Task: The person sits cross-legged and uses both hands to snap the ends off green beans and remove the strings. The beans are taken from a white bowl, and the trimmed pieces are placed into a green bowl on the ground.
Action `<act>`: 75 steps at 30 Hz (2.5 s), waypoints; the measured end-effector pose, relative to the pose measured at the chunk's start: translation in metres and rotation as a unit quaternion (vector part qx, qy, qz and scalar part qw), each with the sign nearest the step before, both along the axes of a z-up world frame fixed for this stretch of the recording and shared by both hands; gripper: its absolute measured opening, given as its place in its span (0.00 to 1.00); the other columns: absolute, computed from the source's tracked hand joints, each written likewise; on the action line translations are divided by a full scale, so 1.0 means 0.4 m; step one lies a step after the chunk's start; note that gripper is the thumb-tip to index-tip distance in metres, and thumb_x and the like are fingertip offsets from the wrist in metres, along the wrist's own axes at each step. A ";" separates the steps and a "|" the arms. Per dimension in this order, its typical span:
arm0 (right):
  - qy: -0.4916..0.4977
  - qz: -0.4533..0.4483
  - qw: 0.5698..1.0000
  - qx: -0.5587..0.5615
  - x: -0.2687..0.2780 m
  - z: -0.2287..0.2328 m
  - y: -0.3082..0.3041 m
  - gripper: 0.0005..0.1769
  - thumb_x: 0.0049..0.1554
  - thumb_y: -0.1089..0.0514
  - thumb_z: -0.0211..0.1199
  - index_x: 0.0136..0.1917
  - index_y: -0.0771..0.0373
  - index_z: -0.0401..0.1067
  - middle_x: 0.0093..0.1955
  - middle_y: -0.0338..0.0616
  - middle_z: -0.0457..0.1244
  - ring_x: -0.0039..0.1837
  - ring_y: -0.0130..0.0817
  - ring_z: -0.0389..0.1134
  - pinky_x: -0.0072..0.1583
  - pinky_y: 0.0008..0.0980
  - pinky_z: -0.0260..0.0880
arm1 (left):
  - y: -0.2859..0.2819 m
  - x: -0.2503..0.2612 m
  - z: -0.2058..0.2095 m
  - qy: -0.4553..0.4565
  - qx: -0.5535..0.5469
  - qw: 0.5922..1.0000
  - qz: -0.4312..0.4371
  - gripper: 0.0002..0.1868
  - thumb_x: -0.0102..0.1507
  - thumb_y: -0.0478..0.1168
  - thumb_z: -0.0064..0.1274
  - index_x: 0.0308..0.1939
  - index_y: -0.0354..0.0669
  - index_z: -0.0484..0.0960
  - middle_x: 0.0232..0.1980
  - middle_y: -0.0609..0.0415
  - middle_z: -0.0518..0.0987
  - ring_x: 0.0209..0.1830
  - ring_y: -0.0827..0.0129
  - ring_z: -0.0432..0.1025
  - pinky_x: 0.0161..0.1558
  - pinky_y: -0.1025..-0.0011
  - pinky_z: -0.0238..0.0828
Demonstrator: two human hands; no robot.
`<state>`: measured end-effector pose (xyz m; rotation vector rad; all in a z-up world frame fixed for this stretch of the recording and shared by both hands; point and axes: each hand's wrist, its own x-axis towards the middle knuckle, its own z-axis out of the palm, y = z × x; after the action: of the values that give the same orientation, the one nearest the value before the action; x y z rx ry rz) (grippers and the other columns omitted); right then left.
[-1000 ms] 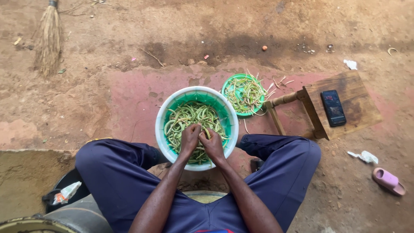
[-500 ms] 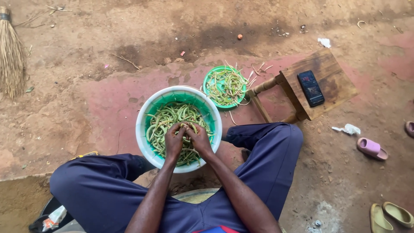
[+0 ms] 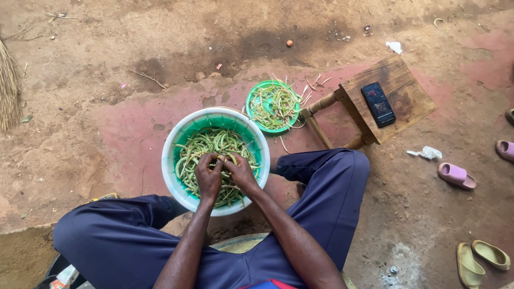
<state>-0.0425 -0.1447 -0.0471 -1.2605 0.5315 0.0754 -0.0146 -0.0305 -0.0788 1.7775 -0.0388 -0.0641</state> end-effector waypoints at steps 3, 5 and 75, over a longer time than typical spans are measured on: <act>-0.002 0.021 1.000 0.016 0.008 -0.052 -0.009 0.08 0.63 0.59 0.64 0.42 0.61 0.76 0.25 0.47 0.59 0.24 0.27 0.53 0.25 0.26 0.53 | 0.006 0.002 -0.025 -0.035 0.040 0.999 -0.007 0.06 0.72 0.31 0.53 0.41 0.38 0.83 0.37 0.47 0.77 0.42 0.53 0.79 0.35 0.58 0.84; 0.029 0.038 0.999 0.017 0.011 -0.099 -0.015 0.08 0.61 0.59 0.63 0.41 0.61 0.77 0.24 0.46 0.60 0.23 0.26 0.53 0.25 0.25 0.53 | 0.010 0.002 -0.026 -0.057 0.071 0.996 -0.011 0.05 0.71 0.30 0.53 0.41 0.39 0.83 0.37 0.47 0.77 0.41 0.51 0.79 0.35 0.57 0.82; -0.119 -0.020 0.993 0.015 0.004 0.002 -0.059 0.09 0.68 0.62 0.62 0.57 0.65 0.80 0.42 0.48 0.67 0.26 0.18 0.56 0.28 0.22 0.65 | 0.049 0.065 0.122 0.054 -0.001 0.991 -0.126 0.07 0.61 0.35 0.66 0.43 0.46 0.89 0.33 0.49 0.86 0.35 0.66 0.80 0.42 0.64 0.77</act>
<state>-0.0410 -0.1683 -0.0463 -1.2100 0.3479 -0.1000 0.0115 -0.0108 -0.0300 1.7557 -0.1848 -0.3417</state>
